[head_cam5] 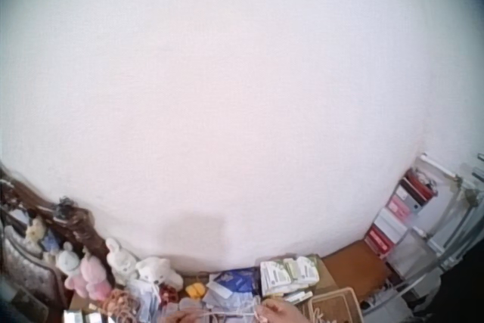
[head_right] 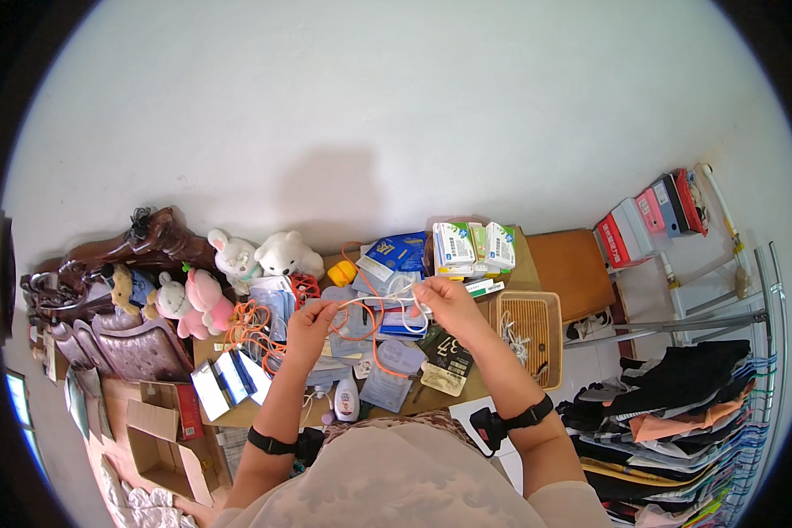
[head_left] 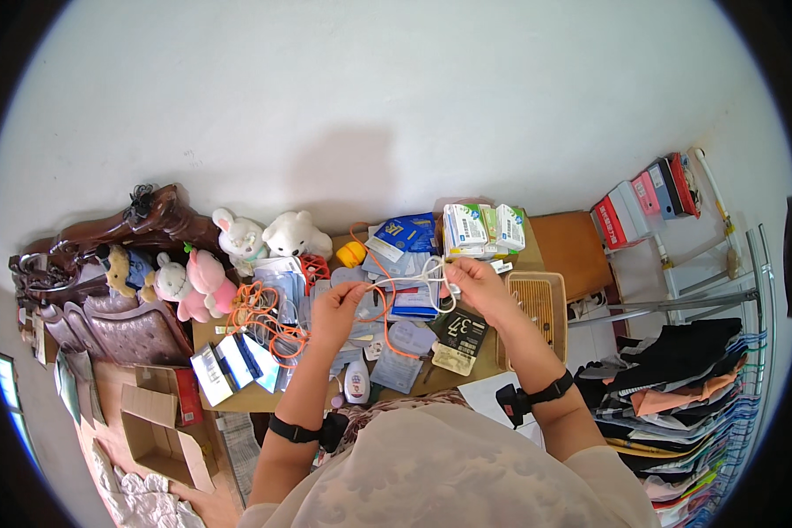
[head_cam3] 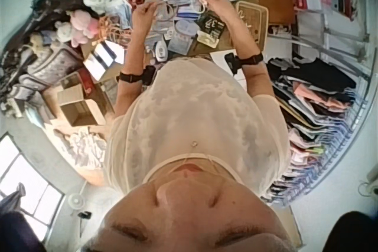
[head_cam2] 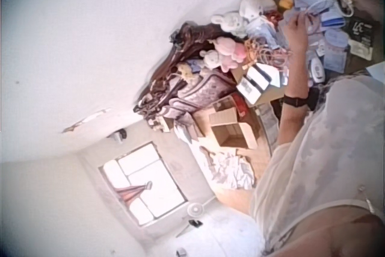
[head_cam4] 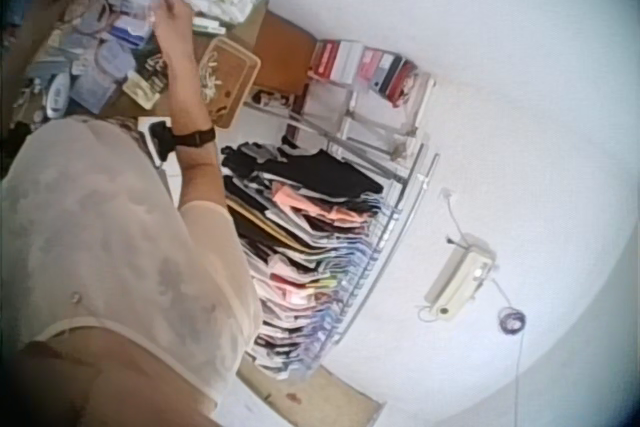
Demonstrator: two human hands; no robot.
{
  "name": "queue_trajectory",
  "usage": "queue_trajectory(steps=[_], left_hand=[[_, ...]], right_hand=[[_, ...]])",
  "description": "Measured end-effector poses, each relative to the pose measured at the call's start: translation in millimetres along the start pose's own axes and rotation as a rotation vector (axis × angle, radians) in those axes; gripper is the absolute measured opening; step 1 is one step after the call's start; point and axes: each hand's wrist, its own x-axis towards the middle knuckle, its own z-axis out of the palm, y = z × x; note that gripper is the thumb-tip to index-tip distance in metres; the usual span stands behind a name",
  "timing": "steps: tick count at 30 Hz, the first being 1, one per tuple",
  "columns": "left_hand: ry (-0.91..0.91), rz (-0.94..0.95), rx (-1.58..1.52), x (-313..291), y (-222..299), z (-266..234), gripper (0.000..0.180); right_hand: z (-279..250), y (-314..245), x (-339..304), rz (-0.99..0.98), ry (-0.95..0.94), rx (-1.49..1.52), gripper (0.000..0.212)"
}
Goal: The person picks up, sorts, and organizes several product boxes and bundled cables on a table next to a bed.
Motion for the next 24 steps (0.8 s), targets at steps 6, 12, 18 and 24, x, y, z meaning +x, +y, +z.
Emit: queue_trajectory(steps=[6, 12, 18, 24], left_hand=[[0.045, 0.645, 0.463, -26, 58, 16, 0.052], [0.076, 0.365, 0.197, -25, 38, 19, 0.021], [0.108, 0.376, 0.07, -39, 47, 10, 0.022], [0.296, 0.191, -0.328, -37, 40, -26, 0.021]], right_hand=[[26, 15, 6, -0.017, -0.053, -0.098, 0.02], [59, 2, 10, -0.307, 0.027, -0.071, 0.018], [80, -4, 5, -0.566, -0.023, -0.486, 0.029], [70, -6, 11, -0.533, -0.065, -0.529, 0.024]])
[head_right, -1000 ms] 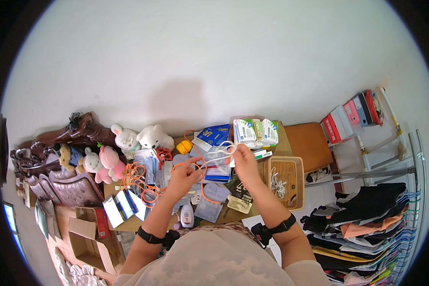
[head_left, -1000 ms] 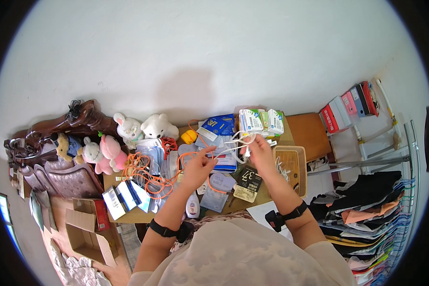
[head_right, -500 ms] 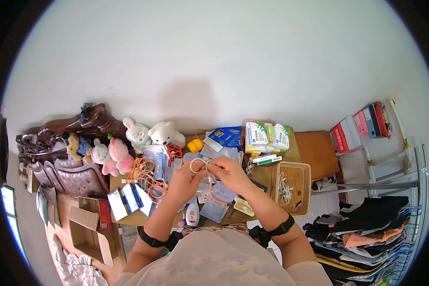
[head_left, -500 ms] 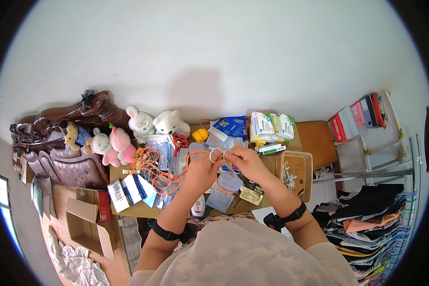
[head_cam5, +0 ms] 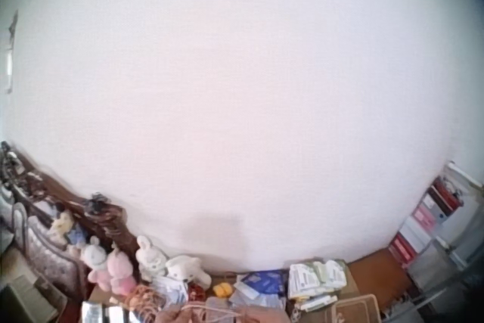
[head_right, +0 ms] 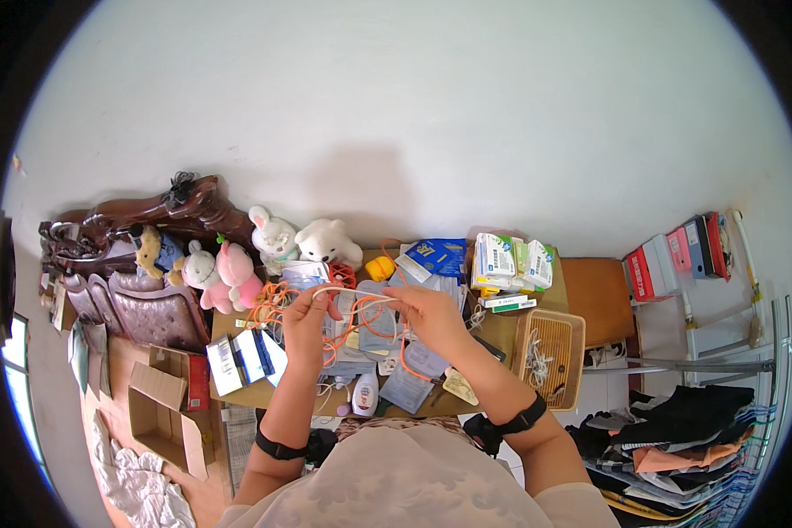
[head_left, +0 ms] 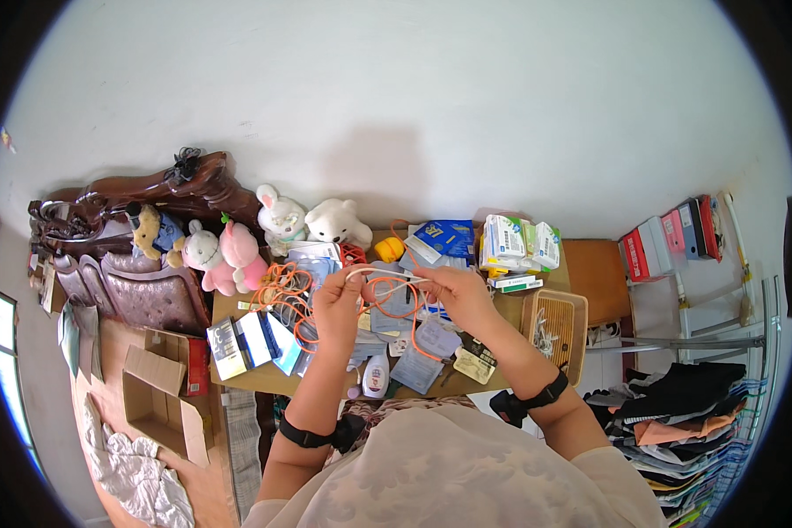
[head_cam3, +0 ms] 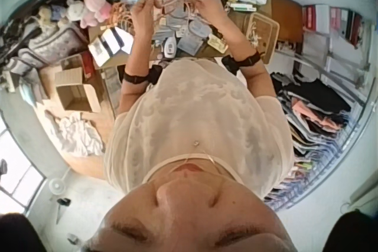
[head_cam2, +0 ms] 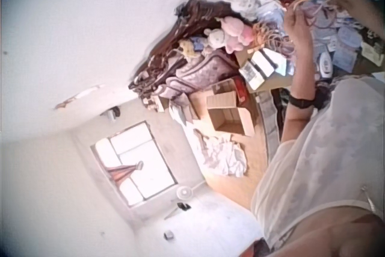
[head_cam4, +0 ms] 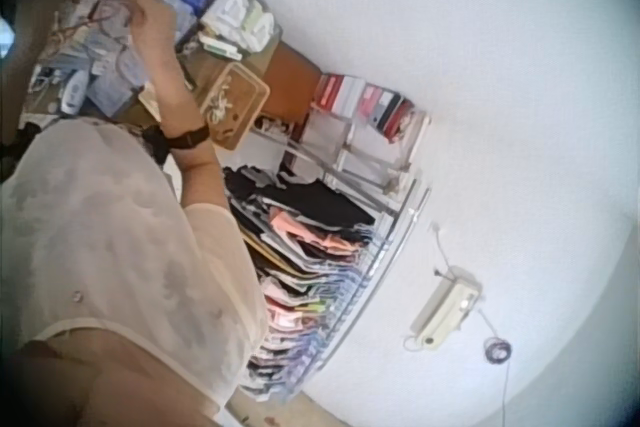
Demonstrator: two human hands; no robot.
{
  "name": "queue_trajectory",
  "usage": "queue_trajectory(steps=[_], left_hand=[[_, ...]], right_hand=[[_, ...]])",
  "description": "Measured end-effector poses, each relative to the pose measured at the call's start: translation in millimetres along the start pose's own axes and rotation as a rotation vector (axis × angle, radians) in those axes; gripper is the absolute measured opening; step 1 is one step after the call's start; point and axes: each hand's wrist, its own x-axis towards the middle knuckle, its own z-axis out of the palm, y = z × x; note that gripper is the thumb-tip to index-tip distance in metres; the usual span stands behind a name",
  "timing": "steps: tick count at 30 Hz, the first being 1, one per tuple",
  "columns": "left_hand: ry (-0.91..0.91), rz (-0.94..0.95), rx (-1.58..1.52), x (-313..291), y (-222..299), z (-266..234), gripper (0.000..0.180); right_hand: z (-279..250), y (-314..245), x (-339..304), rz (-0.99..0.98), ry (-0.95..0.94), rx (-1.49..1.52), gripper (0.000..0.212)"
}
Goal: The person picks up, sorts, and organizes several product boxes and bundled cables on a table next to a bed.
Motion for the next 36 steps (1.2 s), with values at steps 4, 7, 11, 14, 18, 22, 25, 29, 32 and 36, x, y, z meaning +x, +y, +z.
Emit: queue_trajectory(steps=[4, 7, 11, 14, 18, 22, 25, 29, 32, 36], left_hand=[[0.004, -0.24, -0.912, 3, -9, -11, 0.017], [0.099, -0.268, -1.019, 7, -8, -14, 0.013], [0.092, -0.063, -0.631, 8, 1, -19, 0.019], [-0.008, 0.327, 0.466, 3, 5, -24, 0.028], [-0.268, 0.311, 0.99, -12, -6, -24, 0.015], [-0.115, -0.018, 0.537, -8, 0, -24, 0.025], [-0.068, -0.198, 0.177, -3, -1, -25, 0.034], [0.085, -0.123, -0.527, -9, -11, -13, 0.03], [0.074, -0.076, -0.309, -10, -7, -17, 0.03], [-0.067, 0.119, 0.392, -17, 15, -6, 0.023]], right_hand=[[-3, -5, -3, -0.182, -0.041, -0.361, 0.026], [1, 2, -6, -0.195, -0.05, -0.344, 0.027], [-6, 0, -2, -0.24, -0.053, -0.501, 0.02], [-12, 9, 0, -0.2, 0.08, -0.423, 0.018], [-10, -3, -6, -0.232, 0.145, -0.217, 0.027], [-9, -9, -9, -0.378, 0.05, -0.328, 0.027], [-4, 19, -15, -0.015, 0.055, -0.134, 0.021], [-10, 25, -15, 0.398, -0.021, 0.185, 0.018], [-19, 5, -13, 0.14, -0.26, -0.097, 0.023], [-13, -11, -2, -0.025, -0.242, -0.029, 0.052]])
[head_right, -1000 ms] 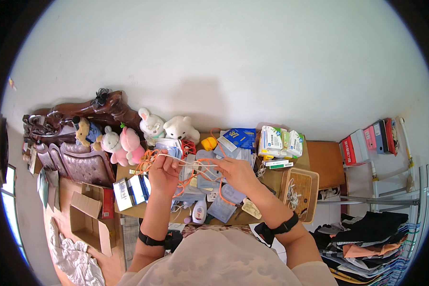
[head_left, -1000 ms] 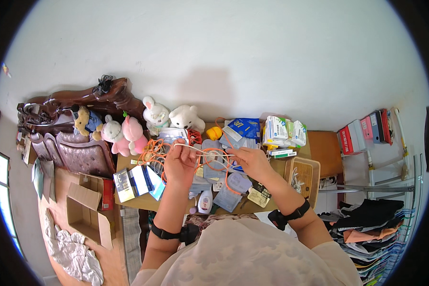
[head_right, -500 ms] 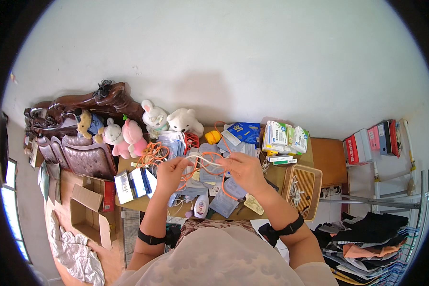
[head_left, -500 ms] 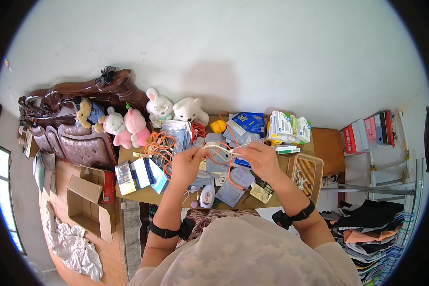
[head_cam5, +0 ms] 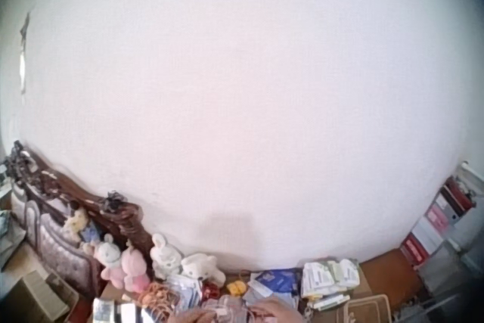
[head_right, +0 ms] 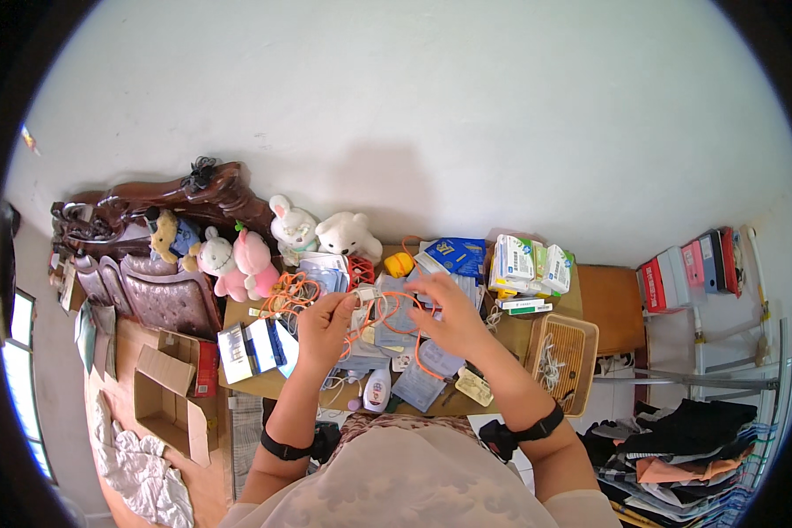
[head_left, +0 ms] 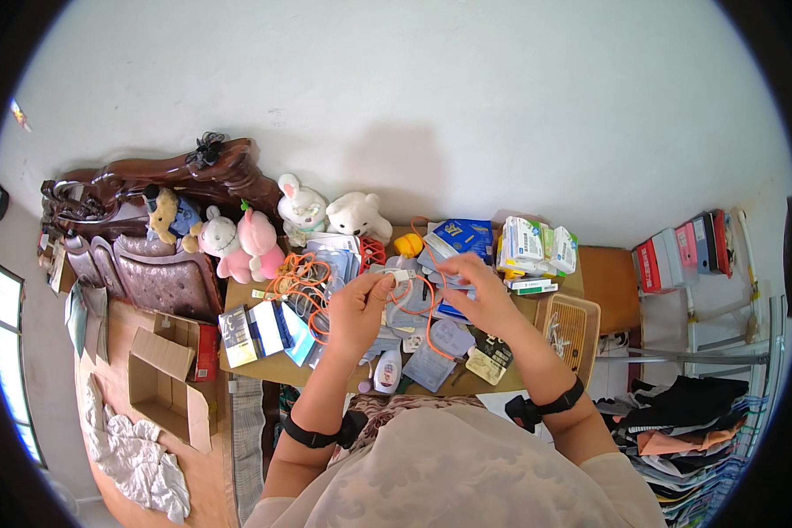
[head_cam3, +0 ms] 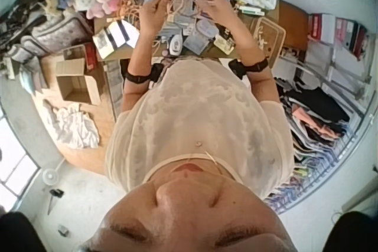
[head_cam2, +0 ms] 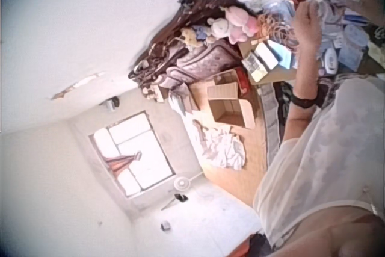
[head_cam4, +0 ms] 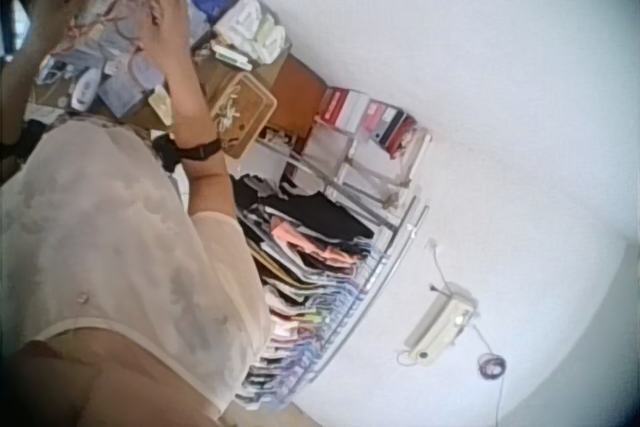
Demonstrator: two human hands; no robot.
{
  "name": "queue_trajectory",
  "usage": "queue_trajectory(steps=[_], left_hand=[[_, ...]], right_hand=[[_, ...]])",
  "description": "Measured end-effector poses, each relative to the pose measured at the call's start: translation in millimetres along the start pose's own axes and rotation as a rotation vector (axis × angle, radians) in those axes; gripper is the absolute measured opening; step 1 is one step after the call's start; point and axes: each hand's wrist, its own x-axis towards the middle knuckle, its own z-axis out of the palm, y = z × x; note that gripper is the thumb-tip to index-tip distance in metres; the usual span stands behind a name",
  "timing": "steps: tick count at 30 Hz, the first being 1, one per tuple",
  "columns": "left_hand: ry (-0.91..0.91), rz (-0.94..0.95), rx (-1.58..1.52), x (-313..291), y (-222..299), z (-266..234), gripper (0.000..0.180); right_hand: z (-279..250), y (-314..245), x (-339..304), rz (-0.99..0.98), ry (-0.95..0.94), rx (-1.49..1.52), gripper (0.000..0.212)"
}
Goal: The person picks up, sorts, and organizes several product boxes and bundled cables on a table next to a bed.
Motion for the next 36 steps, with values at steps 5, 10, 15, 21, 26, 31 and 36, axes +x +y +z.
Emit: queue_trajectory(steps=[5, 10, 15, 21, 26, 31, 36], left_hand=[[-0.057, 0.194, 0.045, -1, 14, 9, 0.017], [0.018, 0.217, 0.311, -6, 17, 4, 0.015], [-0.08, 0.046, 0.042, -5, 10, -11, 0.017], [-0.102, -0.194, -0.86, -6, 17, -3, 0.025], [-0.02, -0.28, -1.288, 1, 4, -27, 0.029], [0.243, -0.066, -0.184, 1, -11, -33, 0.034], [-0.166, -0.229, -0.28, -27, -1, 7, 0.038]], right_hand=[[33, -31, 22, -0.106, 0.14, 0.092, 0.051], [29, -20, 19, 0.077, 0.148, 0.136, 0.043], [15, -14, 23, 0.233, 0.158, -0.073, 0.048], [48, -39, 21, -0.144, 0.031, 0.457, 0.058], [50, -33, 14, 0.212, -0.364, 0.295, 0.038], [37, -28, 10, -0.115, -0.05, -0.066, 0.017], [37, -52, 17, -0.13, 0.181, 0.001, 0.021]])
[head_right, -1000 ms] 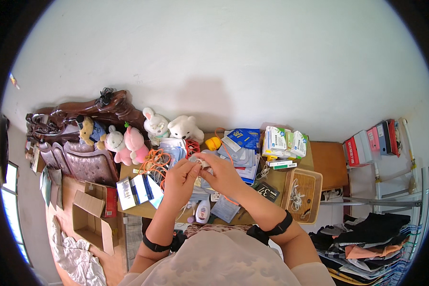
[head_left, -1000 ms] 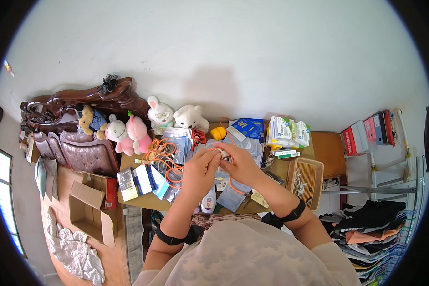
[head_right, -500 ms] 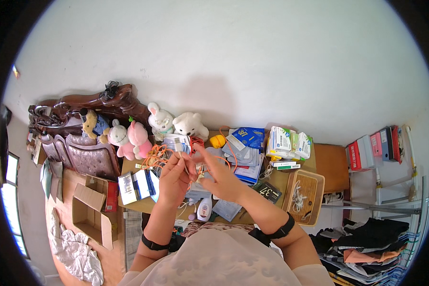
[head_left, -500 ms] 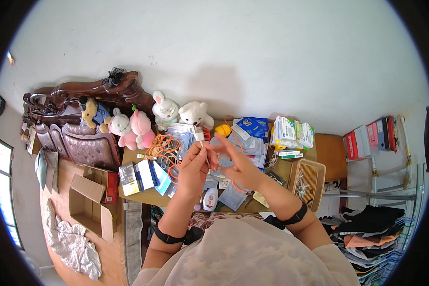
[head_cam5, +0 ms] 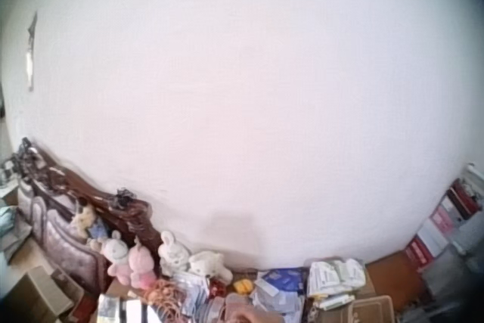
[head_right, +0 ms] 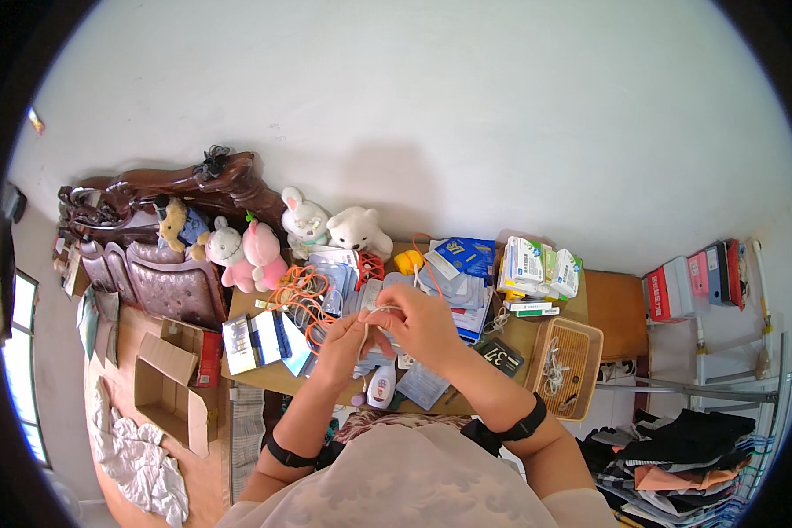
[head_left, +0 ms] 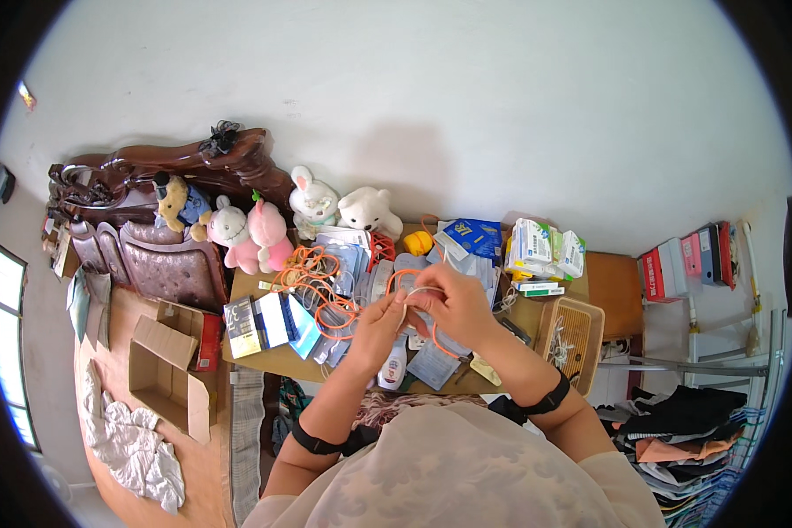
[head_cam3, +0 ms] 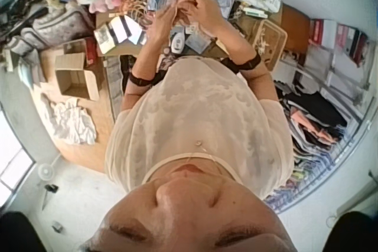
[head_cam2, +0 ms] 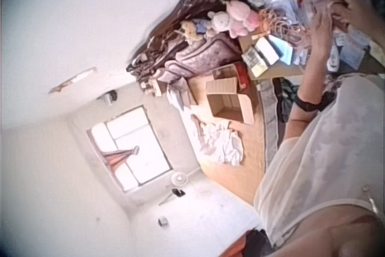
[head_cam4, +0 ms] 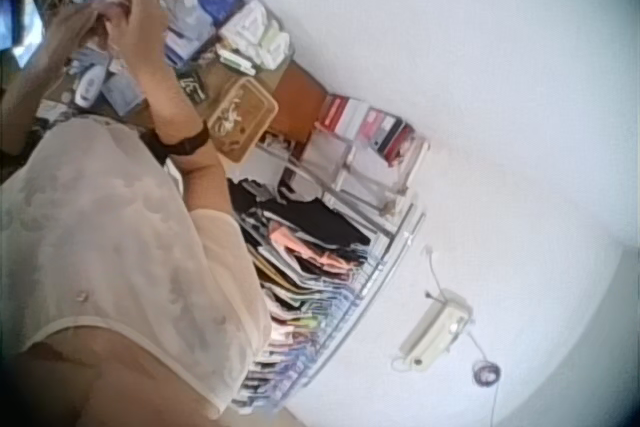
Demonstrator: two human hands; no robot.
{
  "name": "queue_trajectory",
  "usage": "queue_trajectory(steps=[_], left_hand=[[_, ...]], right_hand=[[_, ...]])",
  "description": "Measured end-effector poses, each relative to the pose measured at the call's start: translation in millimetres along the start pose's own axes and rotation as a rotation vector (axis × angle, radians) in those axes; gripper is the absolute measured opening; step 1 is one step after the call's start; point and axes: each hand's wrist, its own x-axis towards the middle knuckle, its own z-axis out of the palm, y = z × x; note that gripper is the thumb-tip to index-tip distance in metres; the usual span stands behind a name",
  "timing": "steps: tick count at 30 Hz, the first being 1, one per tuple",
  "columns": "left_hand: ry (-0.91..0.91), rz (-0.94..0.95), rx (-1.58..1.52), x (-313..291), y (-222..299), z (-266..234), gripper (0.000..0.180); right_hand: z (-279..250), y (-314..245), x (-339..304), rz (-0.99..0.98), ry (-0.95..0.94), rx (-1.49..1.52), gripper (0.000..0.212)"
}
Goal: The person picks up, sorts, and organizes several product boxes and bundled cables on a table next to a bed.
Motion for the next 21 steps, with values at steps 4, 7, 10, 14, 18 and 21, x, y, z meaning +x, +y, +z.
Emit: queue_trajectory(steps=[4, 7, 10, 14, 18, 21], left_hand=[[-0.163, -0.038, -0.293, 0, -5, -1, 0.047], [-0.271, -0.034, -0.183, -3, 13, -8, 0.045], [-0.23, -0.032, -0.292, -5, 0, -16, 0.042], [-0.084, 0.201, -0.963, 5, -11, -35, 0.038], [-0.017, 0.096, -1.127, 9, 16, -24, 0.041], [-0.12, 0.109, -1.19, 12, -4, -25, 0.036]], right_hand=[[-1, 11, -2, 0.145, -0.084, 0.079, 0.029], [-5, 5, -5, 0.052, -0.088, 0.137, 0.023], [-13, 18, -2, 0.072, -0.294, 0.074, 0.023], [-18, 33, -3, 0.14, -0.263, 0.038, 0.023], [-1, 62, -12, 0.11, -0.26, 0.13, 0.024], [23, 46, -18, 0.12, -0.404, 0.248, 0.026]])
